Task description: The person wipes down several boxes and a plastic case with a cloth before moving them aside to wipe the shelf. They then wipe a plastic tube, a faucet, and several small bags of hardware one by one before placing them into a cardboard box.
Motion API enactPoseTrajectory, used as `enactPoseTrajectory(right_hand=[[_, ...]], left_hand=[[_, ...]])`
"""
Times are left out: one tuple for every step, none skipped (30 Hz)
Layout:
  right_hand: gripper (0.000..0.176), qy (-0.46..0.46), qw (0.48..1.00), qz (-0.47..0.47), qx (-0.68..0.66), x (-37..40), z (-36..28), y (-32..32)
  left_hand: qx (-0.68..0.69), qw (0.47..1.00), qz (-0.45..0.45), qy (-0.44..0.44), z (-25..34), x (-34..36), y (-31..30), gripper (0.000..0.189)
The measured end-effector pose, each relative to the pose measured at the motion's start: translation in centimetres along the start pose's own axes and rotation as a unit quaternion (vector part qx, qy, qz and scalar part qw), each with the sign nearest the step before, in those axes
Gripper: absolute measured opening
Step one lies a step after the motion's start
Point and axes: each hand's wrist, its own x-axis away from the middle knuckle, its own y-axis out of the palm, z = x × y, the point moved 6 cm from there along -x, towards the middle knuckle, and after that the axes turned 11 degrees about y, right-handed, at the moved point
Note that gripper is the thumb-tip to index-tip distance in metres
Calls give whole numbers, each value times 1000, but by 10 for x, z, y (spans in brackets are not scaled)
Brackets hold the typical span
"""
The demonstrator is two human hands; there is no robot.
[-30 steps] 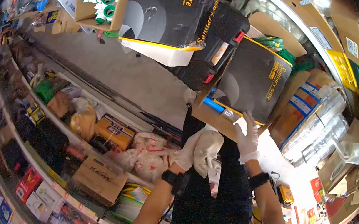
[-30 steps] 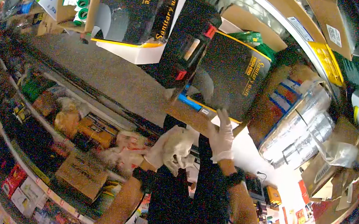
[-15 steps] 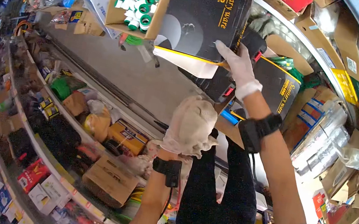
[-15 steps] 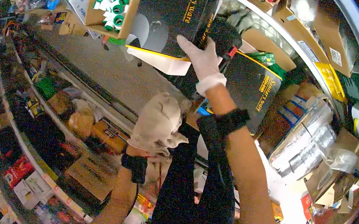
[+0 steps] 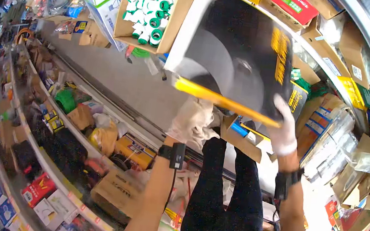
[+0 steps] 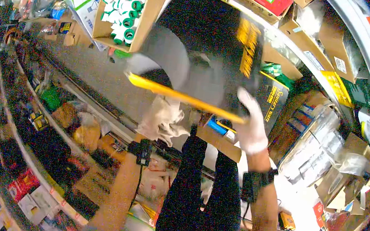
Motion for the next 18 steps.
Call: enactPoseTrajectory(right_hand=[[36,-1,1000,31,5,24,6,-16],[35,-4,998,63,10,47,11,-33],[35,-12,995,99,27,72,17,-51],[34,-44,982,141,113,96,19,-68],[34,-104,925,197,307,121,17,-82],[34,-133,874,242,401,142,16,-91],[34,-113,883,265,370,155,17,-100],[34,-70,933,269,231,162,23,-112],[33,-12,973,228,-38,161,30,-108],[33,3,965,254,-71,161,36,-122],[33,-12,967,252,-34,159,36,-138],[33,-25,968,250,2,157,40,-160],[30,-87,936,249,235,152,41,-178],[27,-163,839,278,439,150,44,-195],[24,-209,762,259,556,142,45,-197],[23,-157,857,231,434,124,45,-198],[23,-110,925,217,293,108,46,-198],[23,-157,838,199,483,96,48,-201]], left_hand=[[209,974,-27,-85,-37,23,43,45],[448,871,1,-202,-72,49,85,42],[582,748,47,-316,-106,76,125,39],[592,733,141,-305,-116,95,134,42],[595,722,188,-298,-125,99,136,44],[597,711,233,-288,-134,103,139,46],[508,808,173,-243,-145,91,136,45],[407,886,109,-194,-155,79,135,44],[298,943,42,-141,-163,66,136,43],[181,980,-26,-82,-168,53,137,42],[119,990,-61,-52,-163,41,132,42],[58,994,-93,-19,-158,30,126,41],[-45,994,-97,-38,-139,7,98,36],[-97,989,-99,-46,-128,-2,81,33],[-148,982,-103,-55,-118,-12,65,31],[-147,977,-140,-68,-116,-13,63,26],[-146,970,-176,-81,-113,-15,61,21],[-146,970,-178,-78,-109,-21,57,21]])
